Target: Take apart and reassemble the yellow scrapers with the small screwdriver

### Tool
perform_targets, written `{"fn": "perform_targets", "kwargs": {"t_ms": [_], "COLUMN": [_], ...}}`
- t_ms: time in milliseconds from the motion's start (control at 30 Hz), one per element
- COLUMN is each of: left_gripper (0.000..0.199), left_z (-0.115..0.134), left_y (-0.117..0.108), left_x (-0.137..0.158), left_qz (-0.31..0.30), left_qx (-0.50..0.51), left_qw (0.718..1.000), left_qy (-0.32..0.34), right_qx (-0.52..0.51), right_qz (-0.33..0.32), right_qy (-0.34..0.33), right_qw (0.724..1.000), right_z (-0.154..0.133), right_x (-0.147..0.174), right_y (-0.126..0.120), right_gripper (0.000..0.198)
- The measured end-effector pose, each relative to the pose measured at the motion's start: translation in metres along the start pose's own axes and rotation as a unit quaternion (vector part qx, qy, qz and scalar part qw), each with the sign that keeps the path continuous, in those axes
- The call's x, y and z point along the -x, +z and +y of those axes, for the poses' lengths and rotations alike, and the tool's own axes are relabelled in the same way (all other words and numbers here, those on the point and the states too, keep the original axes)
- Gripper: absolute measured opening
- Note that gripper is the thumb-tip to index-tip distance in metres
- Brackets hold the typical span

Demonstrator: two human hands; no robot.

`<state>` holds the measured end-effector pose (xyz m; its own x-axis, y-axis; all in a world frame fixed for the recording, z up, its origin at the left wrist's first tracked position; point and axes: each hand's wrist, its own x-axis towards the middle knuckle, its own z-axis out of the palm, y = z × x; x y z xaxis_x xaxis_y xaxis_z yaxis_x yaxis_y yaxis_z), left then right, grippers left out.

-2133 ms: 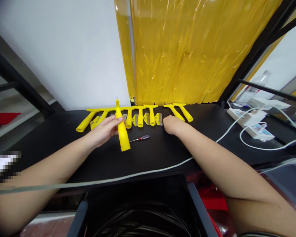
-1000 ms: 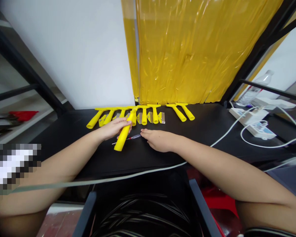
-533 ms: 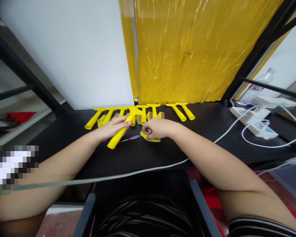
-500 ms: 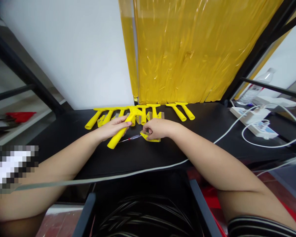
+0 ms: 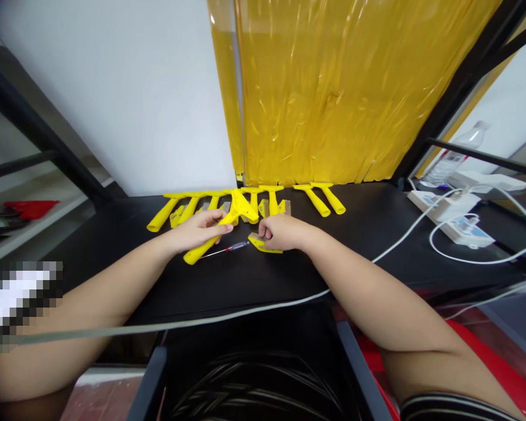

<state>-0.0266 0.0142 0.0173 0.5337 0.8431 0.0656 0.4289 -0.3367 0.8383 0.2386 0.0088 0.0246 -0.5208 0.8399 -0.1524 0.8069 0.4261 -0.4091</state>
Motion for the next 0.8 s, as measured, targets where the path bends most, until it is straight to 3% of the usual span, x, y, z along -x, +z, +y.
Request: {"fn": "perform_targets", "kwargs": {"t_ms": [200, 333, 533, 667, 800], "left_gripper": [0.030, 0.034, 0.034, 0.038, 0.039], "left_z": [-0.002, 0.002, 0.004, 0.001, 0.002], "left_y": [-0.001, -0.002, -0.004, -0.007, -0.011], "left_x": [0.002, 0.004, 0.005, 0.007, 0.008], "left_qz": [0.010, 0.009, 0.031, 0.057, 0.062], "left_qx": [-0.057, -0.088, -0.147, -0.175, -0.248], "left_qw": [0.998, 0.996, 0.988, 0.982, 0.963], "left_qy": [0.030, 0.004, 0.030, 0.049, 0.082], "right_qx": [0.040, 0.047, 0.046, -0.014, -0.153], "right_qz": [0.043, 0.056, 0.106, 0.126, 0.146], "right_qy": [0.013, 0.016, -0.006, 0.004, 0.030], "right_qw": [0.998, 0.997, 0.993, 0.992, 0.977], "right_z": [-0.010, -0.013, -0.007, 0.002, 0.019], "right_x": [0.001, 0.002, 0.003, -0.001, -0.007], "right_y": [0.002, 0.002, 0.002, 0.001, -0.003], "right_gripper": [0.013, 0.013, 0.014, 0.024, 0.023]}}
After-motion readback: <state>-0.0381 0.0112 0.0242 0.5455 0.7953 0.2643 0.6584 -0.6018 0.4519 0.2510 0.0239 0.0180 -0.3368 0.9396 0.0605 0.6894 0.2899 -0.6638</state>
